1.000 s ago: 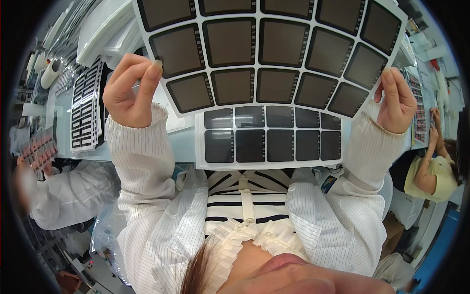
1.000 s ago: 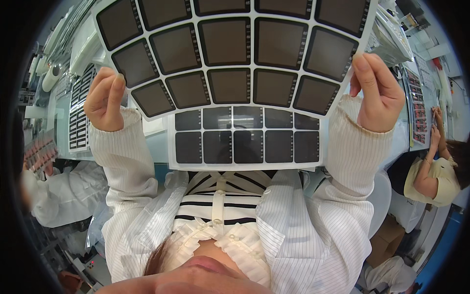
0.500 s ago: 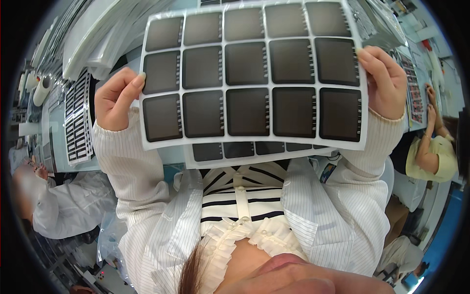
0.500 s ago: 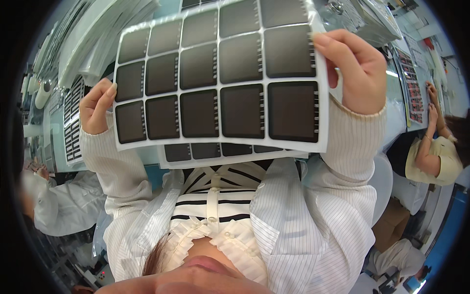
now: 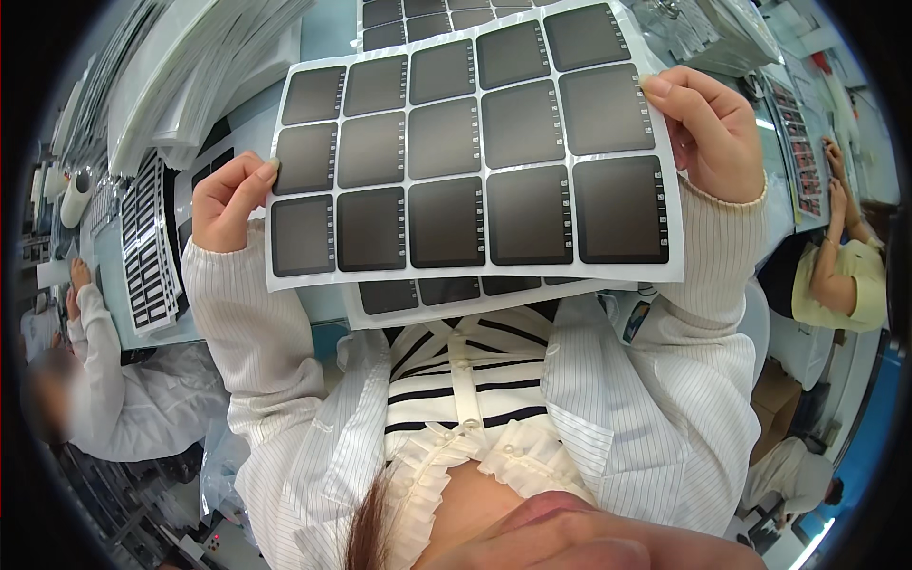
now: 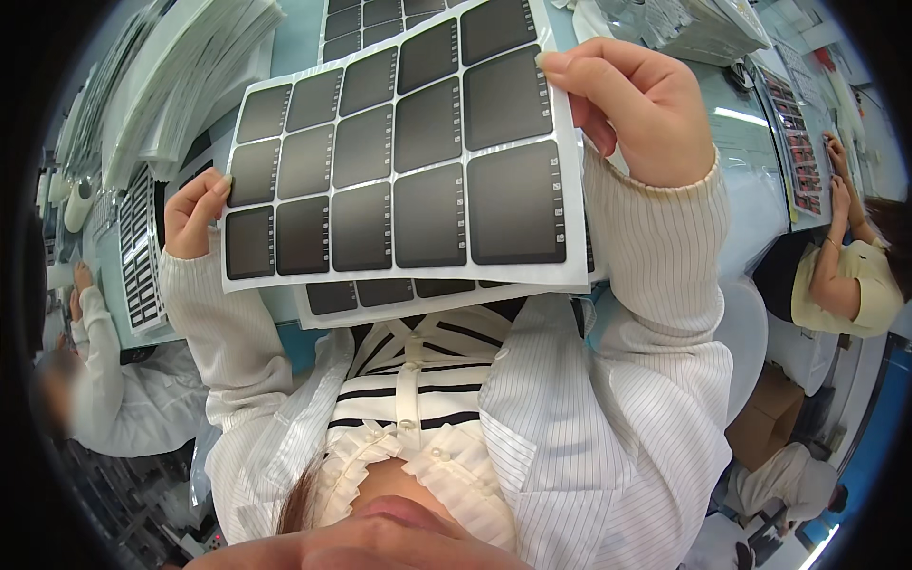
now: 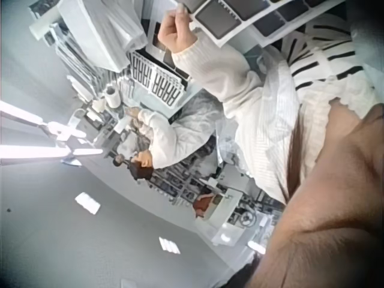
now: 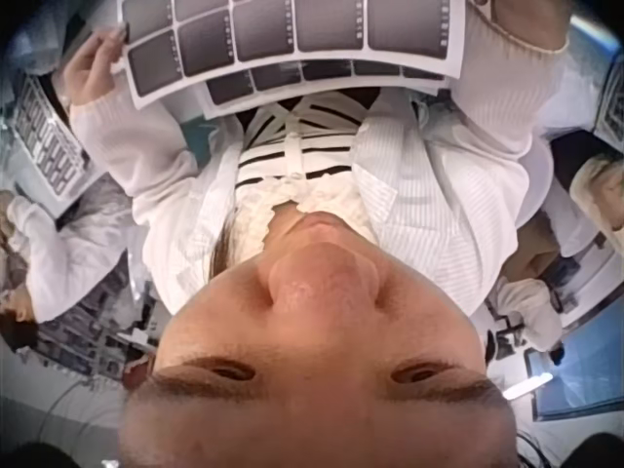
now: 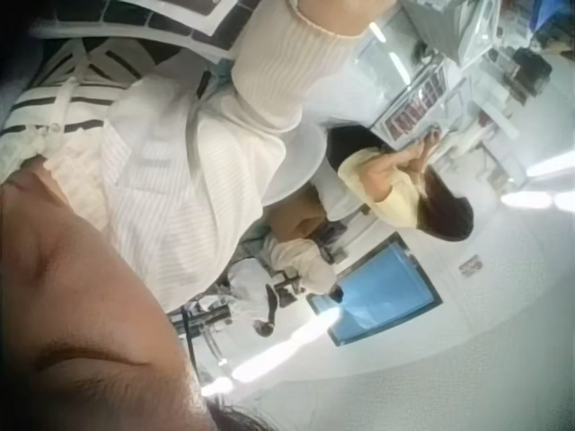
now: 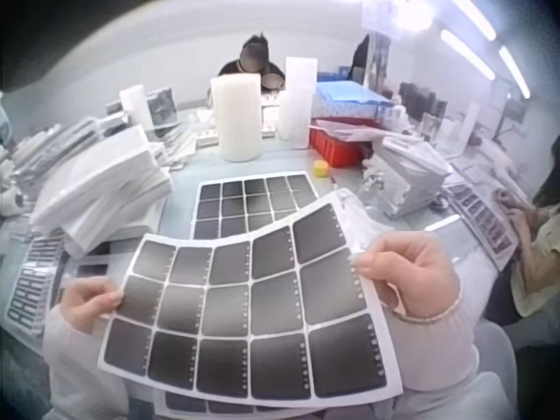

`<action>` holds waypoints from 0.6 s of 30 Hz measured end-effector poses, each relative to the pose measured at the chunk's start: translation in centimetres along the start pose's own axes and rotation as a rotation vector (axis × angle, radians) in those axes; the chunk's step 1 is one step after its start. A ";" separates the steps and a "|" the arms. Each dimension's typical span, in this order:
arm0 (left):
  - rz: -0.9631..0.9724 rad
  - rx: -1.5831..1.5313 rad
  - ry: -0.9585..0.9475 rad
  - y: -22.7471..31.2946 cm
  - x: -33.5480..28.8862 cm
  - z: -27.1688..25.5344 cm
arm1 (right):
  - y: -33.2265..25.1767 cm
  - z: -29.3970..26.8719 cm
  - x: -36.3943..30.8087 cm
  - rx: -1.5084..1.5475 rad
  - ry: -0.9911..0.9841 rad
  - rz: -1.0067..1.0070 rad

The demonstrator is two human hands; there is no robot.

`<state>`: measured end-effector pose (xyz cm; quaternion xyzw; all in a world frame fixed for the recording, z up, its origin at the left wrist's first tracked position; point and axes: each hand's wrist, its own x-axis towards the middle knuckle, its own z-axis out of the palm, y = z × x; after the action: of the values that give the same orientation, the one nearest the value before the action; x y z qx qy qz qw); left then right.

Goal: Inspecting and organizing sheets of solar cells at a manufacturing workbench in a factory setting.

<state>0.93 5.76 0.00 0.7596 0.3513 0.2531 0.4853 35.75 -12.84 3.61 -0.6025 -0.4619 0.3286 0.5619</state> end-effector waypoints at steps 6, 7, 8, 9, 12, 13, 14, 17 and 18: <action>-0.045 0.151 -0.059 0.9 2.3 0.4 | 1.8 -0.5 3.5 -0.119 -0.004 -0.037; -0.052 0.186 -0.056 0.2 3.0 0.2 | 1.5 -0.4 4.3 -0.194 -0.010 -0.053; 0.003 0.224 -0.083 0.8 4.9 0.8 | 1.4 -1.4 5.2 -0.200 0.011 -0.051; -0.025 0.291 -0.088 0.8 6.3 0.9 | 2.1 -2.0 6.7 -0.274 0.035 -0.045; -0.066 0.345 -0.037 0.0 10.9 1.6 | 4.8 -3.9 11.8 -0.324 0.113 -0.013; -0.078 0.348 -0.031 -0.4 12.5 1.8 | 5.5 -4.1 13.4 -0.303 0.167 0.015; -0.080 0.378 0.002 -0.9 14.0 1.9 | 5.8 -3.9 14.9 -0.302 0.161 0.009; -0.082 0.432 0.079 -1.7 17.4 3.2 | 6.4 -3.8 17.9 -0.409 0.292 -0.012; -0.089 0.458 0.122 -2.1 18.2 3.4 | 6.7 -3.7 18.6 -0.426 0.308 -0.011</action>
<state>14.20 18.66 -2.50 0.8168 0.4617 0.1906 0.2887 47.03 3.36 -0.07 -0.7477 -0.4328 0.1253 0.4878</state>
